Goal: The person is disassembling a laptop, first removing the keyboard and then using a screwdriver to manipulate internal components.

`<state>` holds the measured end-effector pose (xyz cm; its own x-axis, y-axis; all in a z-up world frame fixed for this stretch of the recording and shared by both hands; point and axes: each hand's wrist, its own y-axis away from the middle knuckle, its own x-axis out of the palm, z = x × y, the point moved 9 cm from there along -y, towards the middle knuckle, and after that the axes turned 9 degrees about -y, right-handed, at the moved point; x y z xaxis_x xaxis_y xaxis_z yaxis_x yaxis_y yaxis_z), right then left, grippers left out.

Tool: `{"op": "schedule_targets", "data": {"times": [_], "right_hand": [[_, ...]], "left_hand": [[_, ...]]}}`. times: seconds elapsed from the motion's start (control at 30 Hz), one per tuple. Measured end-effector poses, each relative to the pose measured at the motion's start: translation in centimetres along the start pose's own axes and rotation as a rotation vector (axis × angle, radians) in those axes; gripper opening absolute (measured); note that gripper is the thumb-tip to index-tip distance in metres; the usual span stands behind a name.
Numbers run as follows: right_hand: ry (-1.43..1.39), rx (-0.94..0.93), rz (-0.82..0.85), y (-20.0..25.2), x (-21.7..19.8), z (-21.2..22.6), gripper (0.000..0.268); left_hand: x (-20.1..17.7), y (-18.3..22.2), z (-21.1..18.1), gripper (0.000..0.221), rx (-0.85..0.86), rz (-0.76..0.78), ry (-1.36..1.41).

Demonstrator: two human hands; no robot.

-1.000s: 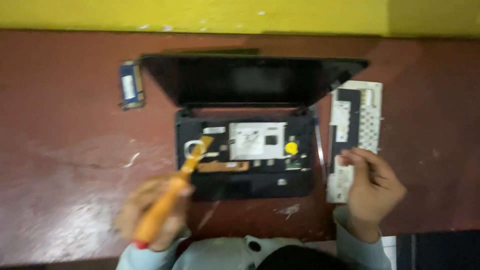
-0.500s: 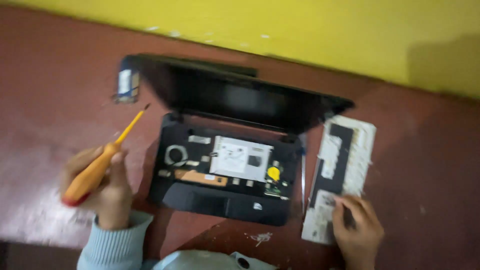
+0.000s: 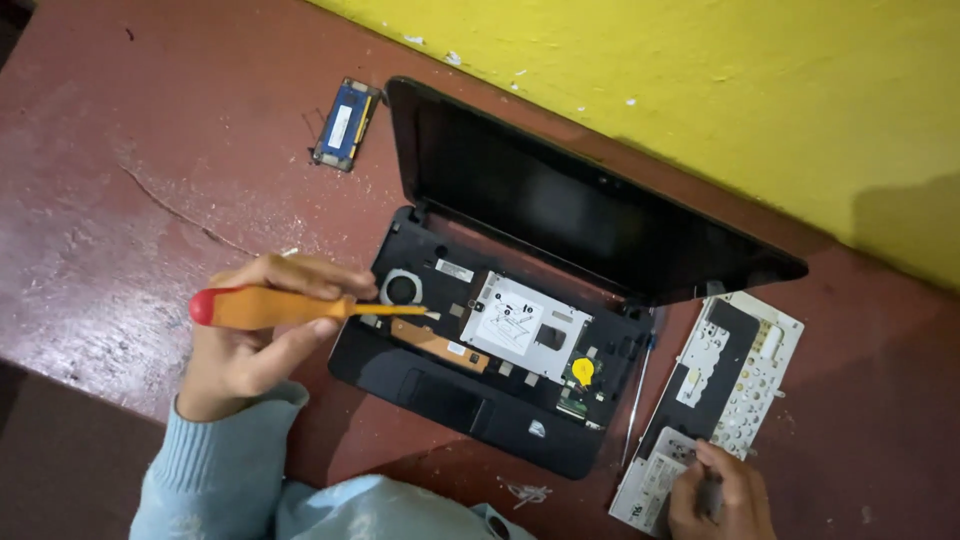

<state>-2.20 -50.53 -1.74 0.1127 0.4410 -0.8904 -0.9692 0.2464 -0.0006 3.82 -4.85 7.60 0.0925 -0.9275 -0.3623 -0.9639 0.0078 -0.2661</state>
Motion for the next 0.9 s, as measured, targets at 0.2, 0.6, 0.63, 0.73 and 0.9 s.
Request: {"op": "schedule_targets", "data": {"times": [0.2,0.6,0.63,0.73,0.9], "right_hand": [[-0.116,0.568,0.292,-1.8,-1.1,2.1,0.043],[-0.421,-0.018,0.317,2.7,2.2,6.1,0.047],[-0.419,-0.011,0.312,2.5,2.9,8.2,0.047],[-0.56,-1.035,0.069,4.8,0.3,19.8,0.037],[-0.398,-0.11,0.248,-0.4,1.0,18.8,0.043]], "left_hand": [[1.2,-0.9,0.0,0.014,0.045,0.152,0.077],[8.6,-0.5,-7.9,0.029,0.731,0.314,-0.065],[9.4,0.4,-7.4,0.029,0.734,0.319,-0.057],[9.3,2.2,-6.2,0.029,0.801,0.188,-0.076],[7.4,0.7,0.2,0.052,0.587,0.221,-0.344]]}}
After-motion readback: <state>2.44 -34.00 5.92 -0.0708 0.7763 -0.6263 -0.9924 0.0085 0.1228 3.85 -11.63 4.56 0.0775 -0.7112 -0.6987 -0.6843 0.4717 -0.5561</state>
